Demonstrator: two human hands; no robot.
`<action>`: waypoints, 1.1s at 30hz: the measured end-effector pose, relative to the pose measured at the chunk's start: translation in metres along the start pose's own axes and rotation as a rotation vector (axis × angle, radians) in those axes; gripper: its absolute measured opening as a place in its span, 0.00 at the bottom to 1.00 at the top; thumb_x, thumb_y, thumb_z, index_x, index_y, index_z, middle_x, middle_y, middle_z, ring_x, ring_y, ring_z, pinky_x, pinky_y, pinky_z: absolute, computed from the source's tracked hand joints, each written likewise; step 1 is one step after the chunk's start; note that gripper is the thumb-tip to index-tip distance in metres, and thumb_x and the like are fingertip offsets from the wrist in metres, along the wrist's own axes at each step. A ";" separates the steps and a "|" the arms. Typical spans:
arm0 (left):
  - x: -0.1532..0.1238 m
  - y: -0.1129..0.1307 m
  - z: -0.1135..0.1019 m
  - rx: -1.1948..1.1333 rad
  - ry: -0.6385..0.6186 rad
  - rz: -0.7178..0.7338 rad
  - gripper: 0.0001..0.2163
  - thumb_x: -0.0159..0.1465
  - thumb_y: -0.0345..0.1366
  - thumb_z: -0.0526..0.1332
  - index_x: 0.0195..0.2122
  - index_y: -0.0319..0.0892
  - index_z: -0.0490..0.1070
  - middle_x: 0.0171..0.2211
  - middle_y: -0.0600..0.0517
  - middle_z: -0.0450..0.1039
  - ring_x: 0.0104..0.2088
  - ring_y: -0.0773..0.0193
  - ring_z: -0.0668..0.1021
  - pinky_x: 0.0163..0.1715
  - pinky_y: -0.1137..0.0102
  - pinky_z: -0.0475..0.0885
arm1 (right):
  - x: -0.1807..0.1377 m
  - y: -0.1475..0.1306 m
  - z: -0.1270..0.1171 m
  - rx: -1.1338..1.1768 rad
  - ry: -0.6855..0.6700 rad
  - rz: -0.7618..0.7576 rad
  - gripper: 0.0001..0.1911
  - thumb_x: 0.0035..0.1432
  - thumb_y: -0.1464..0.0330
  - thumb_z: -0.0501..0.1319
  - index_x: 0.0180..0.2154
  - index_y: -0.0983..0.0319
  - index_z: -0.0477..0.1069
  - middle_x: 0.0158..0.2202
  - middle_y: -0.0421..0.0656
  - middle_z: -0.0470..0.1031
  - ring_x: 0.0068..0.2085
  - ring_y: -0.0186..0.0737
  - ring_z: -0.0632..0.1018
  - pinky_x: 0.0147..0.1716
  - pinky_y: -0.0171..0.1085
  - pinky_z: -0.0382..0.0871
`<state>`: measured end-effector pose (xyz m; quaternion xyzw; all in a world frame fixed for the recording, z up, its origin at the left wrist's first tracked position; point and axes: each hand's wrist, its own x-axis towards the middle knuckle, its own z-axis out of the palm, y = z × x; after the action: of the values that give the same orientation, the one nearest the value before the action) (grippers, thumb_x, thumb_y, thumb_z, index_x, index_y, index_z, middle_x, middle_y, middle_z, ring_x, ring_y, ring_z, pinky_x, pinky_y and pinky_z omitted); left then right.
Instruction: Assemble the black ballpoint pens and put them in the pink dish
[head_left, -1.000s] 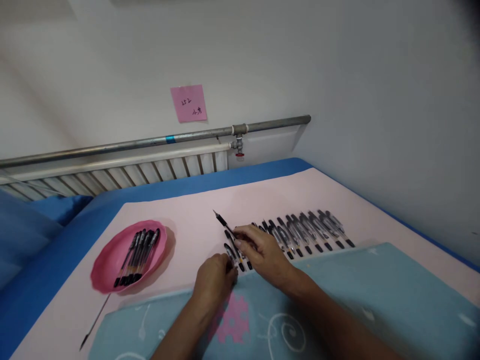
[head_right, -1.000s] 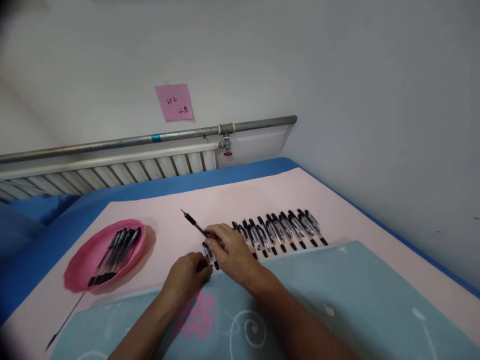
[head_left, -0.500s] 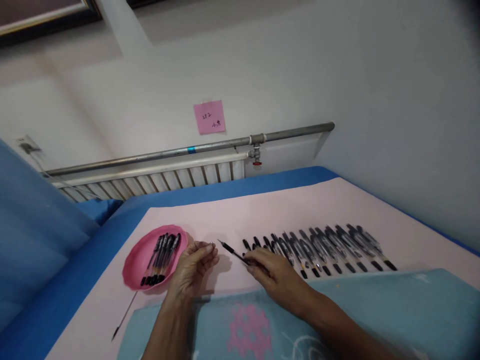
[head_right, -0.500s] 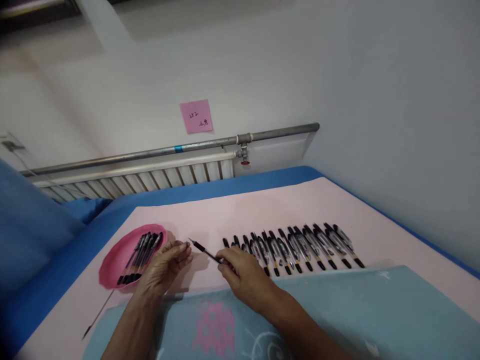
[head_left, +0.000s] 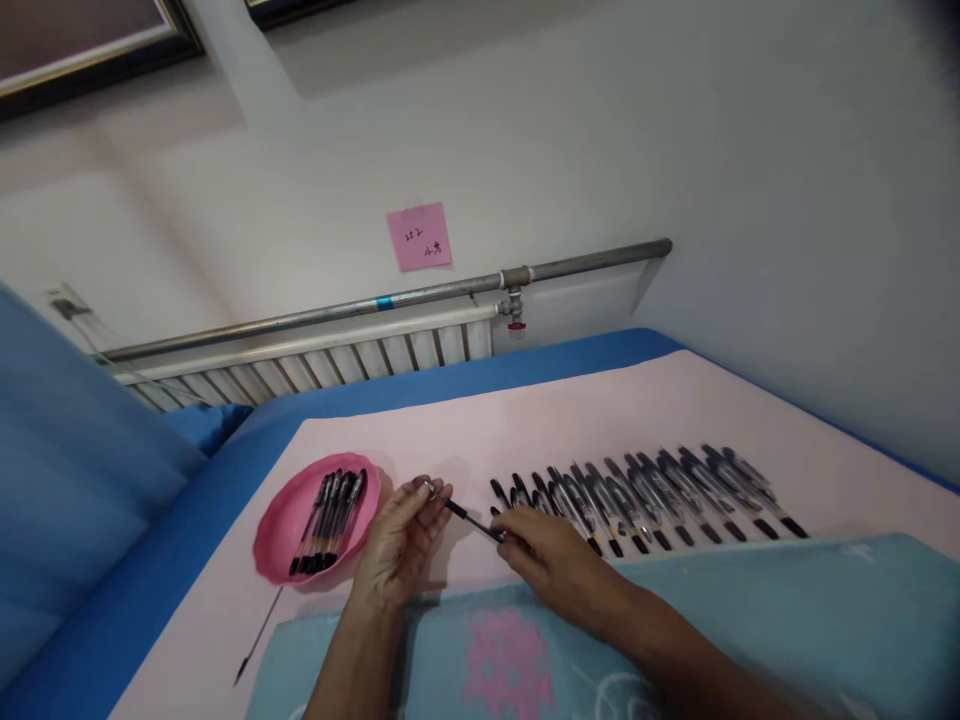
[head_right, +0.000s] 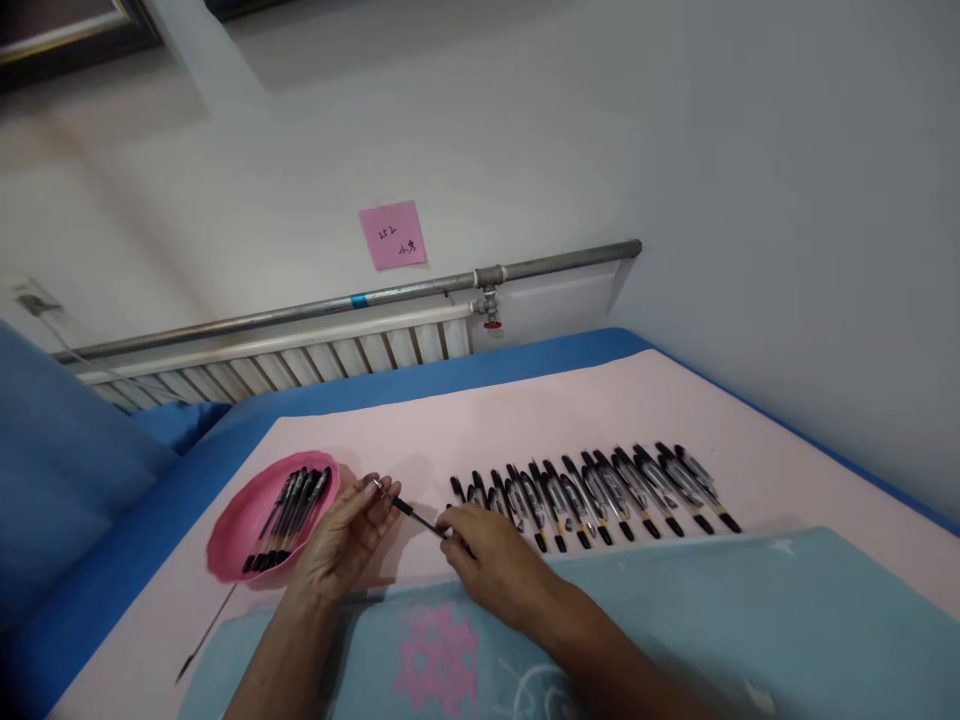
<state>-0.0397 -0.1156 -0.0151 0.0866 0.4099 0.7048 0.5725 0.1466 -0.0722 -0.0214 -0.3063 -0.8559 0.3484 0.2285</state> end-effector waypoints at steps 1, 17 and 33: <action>0.000 -0.001 0.000 0.012 -0.004 0.009 0.06 0.53 0.24 0.61 0.32 0.37 0.70 0.31 0.48 0.76 0.37 0.61 0.78 0.35 0.70 0.73 | 0.000 0.001 0.001 0.003 0.004 0.000 0.09 0.56 0.72 0.51 0.36 0.60 0.68 0.32 0.41 0.69 0.34 0.36 0.69 0.32 0.33 0.58; 0.003 -0.009 -0.002 0.179 -0.068 0.106 0.09 0.48 0.30 0.67 0.29 0.36 0.70 0.30 0.49 0.76 0.36 0.61 0.77 0.38 0.69 0.71 | -0.001 0.000 0.003 0.014 0.028 0.011 0.09 0.56 0.73 0.51 0.37 0.60 0.68 0.32 0.41 0.69 0.34 0.36 0.69 0.32 0.33 0.58; 0.005 -0.019 0.006 0.096 0.059 0.107 0.08 0.47 0.28 0.66 0.27 0.38 0.69 0.28 0.51 0.76 0.32 0.63 0.78 0.30 0.73 0.72 | -0.003 0.000 0.013 -0.102 0.052 0.023 0.07 0.57 0.73 0.50 0.36 0.60 0.64 0.34 0.42 0.67 0.35 0.36 0.69 0.32 0.33 0.59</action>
<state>-0.0235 -0.1087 -0.0261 0.1148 0.4546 0.7162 0.5170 0.1408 -0.0801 -0.0309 -0.3363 -0.8627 0.2990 0.2306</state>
